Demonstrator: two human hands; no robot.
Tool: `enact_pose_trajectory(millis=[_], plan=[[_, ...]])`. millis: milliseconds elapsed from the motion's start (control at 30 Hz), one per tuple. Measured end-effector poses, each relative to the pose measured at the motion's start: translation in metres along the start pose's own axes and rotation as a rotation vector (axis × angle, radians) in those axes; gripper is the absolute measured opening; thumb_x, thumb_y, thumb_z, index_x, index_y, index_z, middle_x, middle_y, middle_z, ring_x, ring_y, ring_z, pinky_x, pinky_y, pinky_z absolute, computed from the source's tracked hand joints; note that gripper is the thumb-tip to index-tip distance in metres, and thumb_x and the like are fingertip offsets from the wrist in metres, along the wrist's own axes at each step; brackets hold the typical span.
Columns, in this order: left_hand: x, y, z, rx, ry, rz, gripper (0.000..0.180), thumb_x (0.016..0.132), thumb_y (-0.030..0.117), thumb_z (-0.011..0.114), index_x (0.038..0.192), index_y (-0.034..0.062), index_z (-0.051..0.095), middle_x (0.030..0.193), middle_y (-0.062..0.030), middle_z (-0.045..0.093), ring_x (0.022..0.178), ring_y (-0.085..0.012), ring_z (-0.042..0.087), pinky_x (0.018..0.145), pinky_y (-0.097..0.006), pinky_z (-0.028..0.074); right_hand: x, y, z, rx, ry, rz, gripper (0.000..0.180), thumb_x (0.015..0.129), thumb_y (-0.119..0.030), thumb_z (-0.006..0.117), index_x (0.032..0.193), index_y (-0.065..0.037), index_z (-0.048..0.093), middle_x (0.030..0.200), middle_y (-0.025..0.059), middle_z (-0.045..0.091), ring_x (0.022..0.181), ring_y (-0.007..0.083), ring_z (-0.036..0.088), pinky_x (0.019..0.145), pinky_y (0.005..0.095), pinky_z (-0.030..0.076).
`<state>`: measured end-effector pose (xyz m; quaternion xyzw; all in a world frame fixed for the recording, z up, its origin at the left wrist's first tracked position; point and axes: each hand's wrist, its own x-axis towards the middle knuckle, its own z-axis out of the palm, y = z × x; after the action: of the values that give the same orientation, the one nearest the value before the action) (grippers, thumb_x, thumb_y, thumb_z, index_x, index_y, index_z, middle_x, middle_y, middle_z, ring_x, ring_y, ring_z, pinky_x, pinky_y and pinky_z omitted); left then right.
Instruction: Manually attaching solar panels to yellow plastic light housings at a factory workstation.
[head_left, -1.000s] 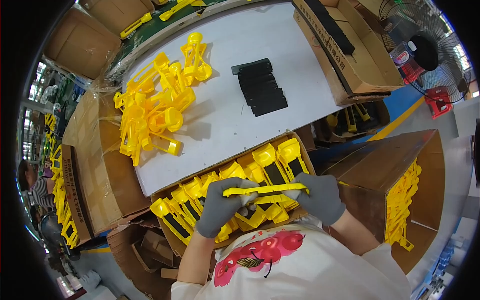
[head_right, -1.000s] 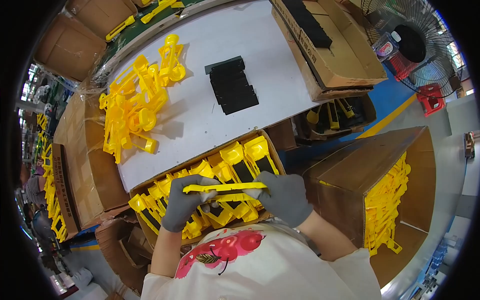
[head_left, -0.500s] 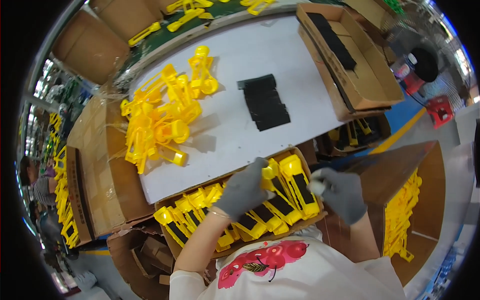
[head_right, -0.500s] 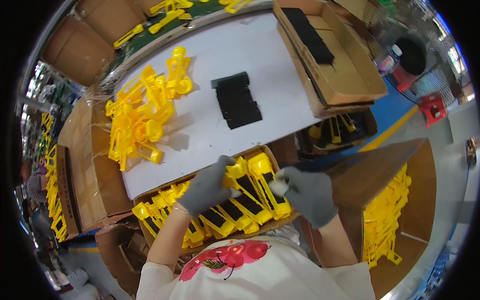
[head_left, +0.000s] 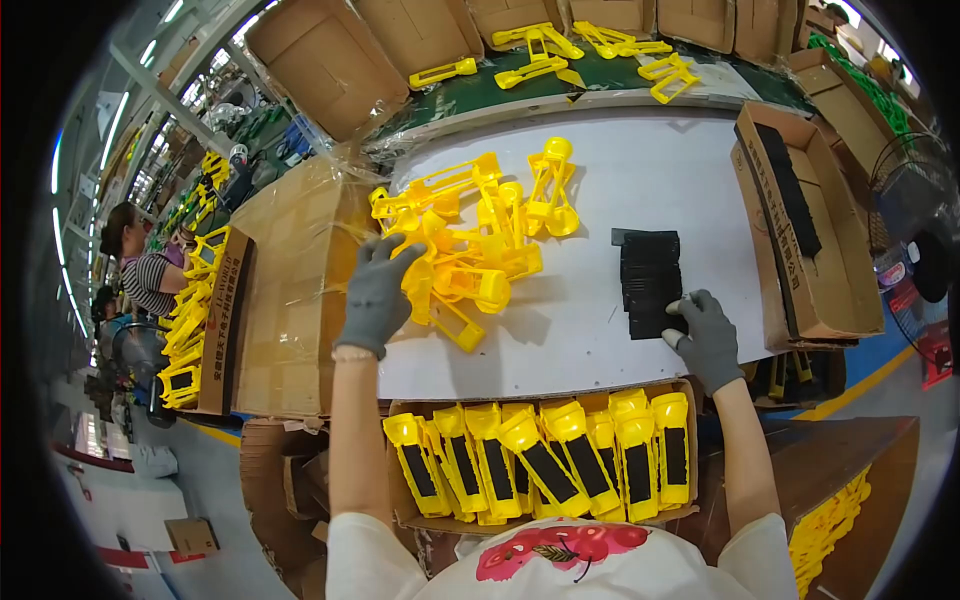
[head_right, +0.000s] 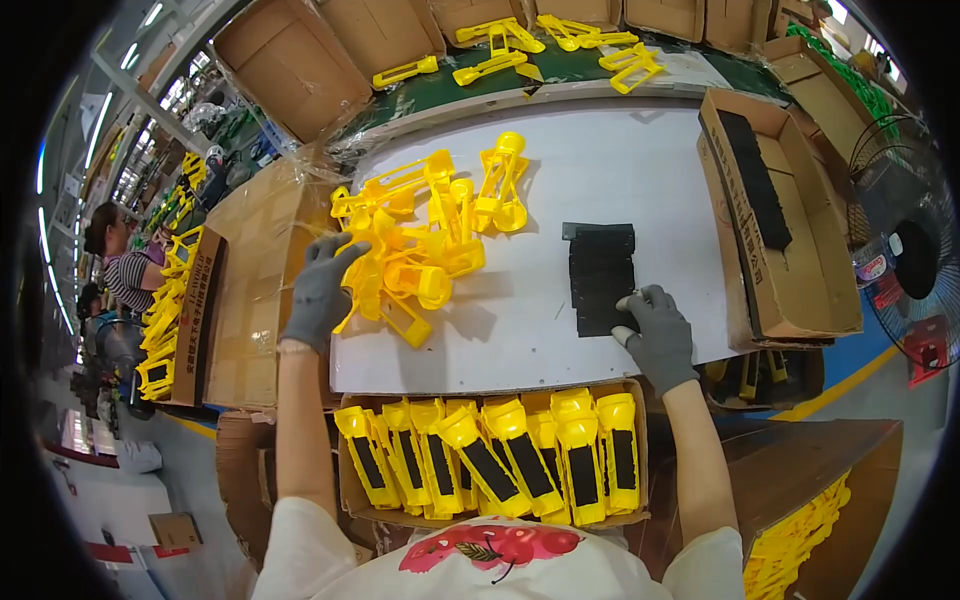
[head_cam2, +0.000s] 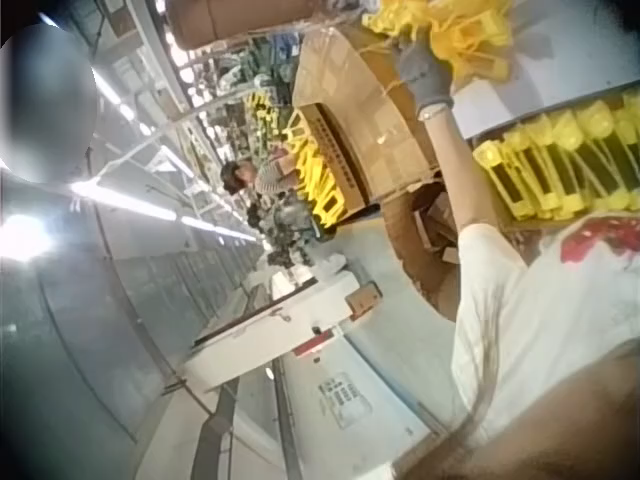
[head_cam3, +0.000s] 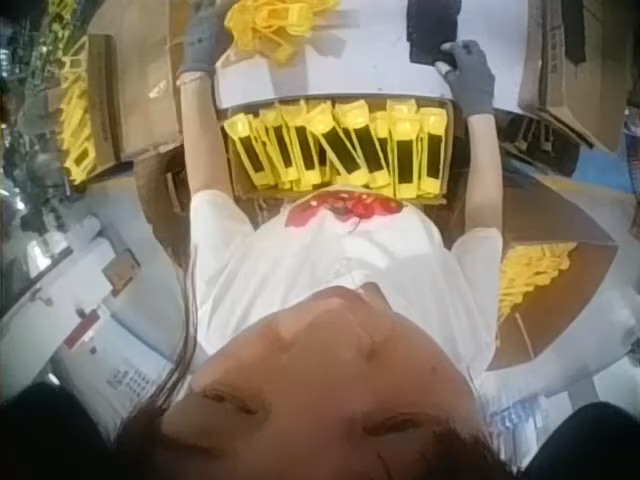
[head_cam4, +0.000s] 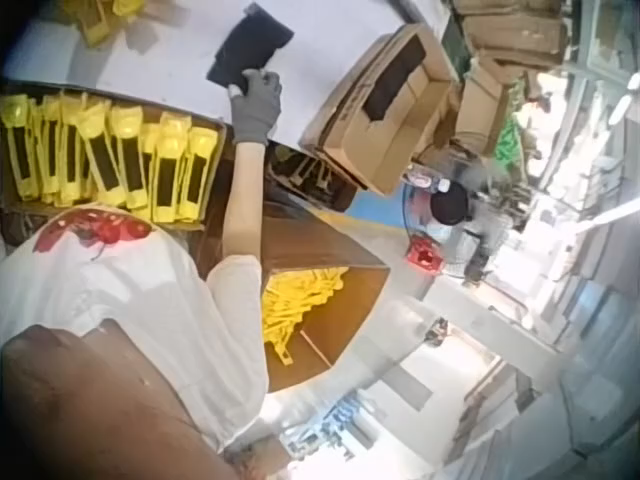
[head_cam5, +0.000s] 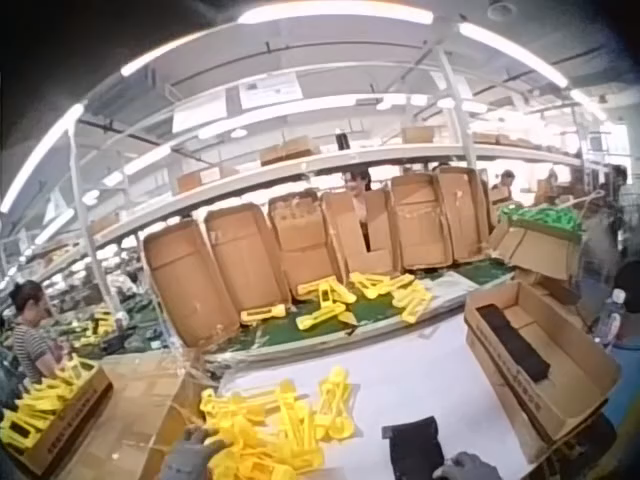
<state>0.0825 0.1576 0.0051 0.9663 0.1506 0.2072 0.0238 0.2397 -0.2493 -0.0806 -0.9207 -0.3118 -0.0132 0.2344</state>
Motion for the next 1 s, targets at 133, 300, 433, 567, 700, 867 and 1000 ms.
enact_pose_trajectory(millis=[133,300,433,567,700,867,1000], plan=[[0.016,-0.022,0.019,0.113,-0.213,0.469,0.050,0.065,-0.006,0.060,0.110,0.0155,0.064,0.120,-0.0096,0.056,0.106,-0.0321,0.054,0.089,-0.038,0.048,0.004,-0.002,-0.003,-0.066,0.018,-0.004,0.038,0.067,-0.022,0.078,0.100,-0.013,0.061,0.104,0.0069,0.055,0.099,0.0270,0.056,0.081,0.0389,0.048],[0.020,-0.024,0.009,0.069,-0.349,0.464,0.043,0.065,-0.003,0.063,0.105,0.0137,0.064,0.099,-0.0102,0.056,0.097,-0.0308,0.055,0.078,-0.039,0.049,0.001,0.000,-0.002,-0.131,-0.045,0.110,0.037,0.068,-0.023,0.079,0.096,-0.011,0.059,0.103,0.0071,0.055,0.095,0.0263,0.056,0.081,0.0373,0.047],[0.022,-0.030,-0.026,0.042,-0.364,0.428,0.020,0.071,0.002,0.061,0.090,0.0091,0.060,0.092,-0.0141,0.055,0.081,-0.0346,0.059,0.068,-0.042,0.049,-0.006,0.008,0.003,-0.050,-0.009,0.097,0.033,0.068,-0.022,0.078,0.093,-0.010,0.059,0.097,0.0060,0.057,0.090,0.0248,0.057,0.077,0.0364,0.048],[0.018,-0.026,-0.057,-0.218,-0.219,0.196,0.012,0.079,0.001,0.058,0.088,0.0050,0.053,0.088,-0.0157,0.063,0.072,-0.0315,0.064,0.061,-0.038,0.049,-0.015,0.016,0.008,0.008,0.135,0.001,0.029,0.070,-0.020,0.076,0.093,-0.010,0.063,0.088,0.0048,0.060,0.083,0.0241,0.059,0.071,0.0361,0.049],[-0.014,-0.022,-0.083,-0.788,-0.189,-0.449,0.015,0.084,-0.003,0.050,0.095,0.0042,0.058,0.086,-0.0079,0.064,0.069,-0.0151,0.066,0.053,-0.024,0.051,-0.022,0.012,0.003,0.020,0.153,-0.022,0.035,0.072,-0.027,0.074,0.102,-0.013,0.065,0.097,0.0064,0.059,0.091,0.0256,0.059,0.076,0.0379,0.049],[-0.063,0.014,-0.078,-1.144,0.050,-0.578,0.034,0.087,0.006,0.054,0.121,0.0004,0.057,0.102,-0.0120,0.067,0.075,-0.0177,0.068,0.061,-0.022,0.054,-0.023,0.009,-0.007,-0.079,0.036,0.038,0.035,0.067,-0.028,0.078,0.095,-0.013,0.064,0.098,0.0050,0.058,0.096,0.0248,0.057,0.080,0.0384,0.048],[-0.096,0.068,-0.056,-1.394,0.007,-0.648,0.029,0.085,0.012,0.061,0.112,-0.0005,0.060,0.100,-0.0139,0.067,0.078,-0.0215,0.068,0.055,-0.022,0.050,-0.019,0.009,-0.010,-0.088,0.004,0.007,0.028,0.066,-0.026,0.078,0.084,-0.012,0.061,0.093,0.0031,0.059,0.094,0.0240,0.057,0.077,0.0396,0.048]])
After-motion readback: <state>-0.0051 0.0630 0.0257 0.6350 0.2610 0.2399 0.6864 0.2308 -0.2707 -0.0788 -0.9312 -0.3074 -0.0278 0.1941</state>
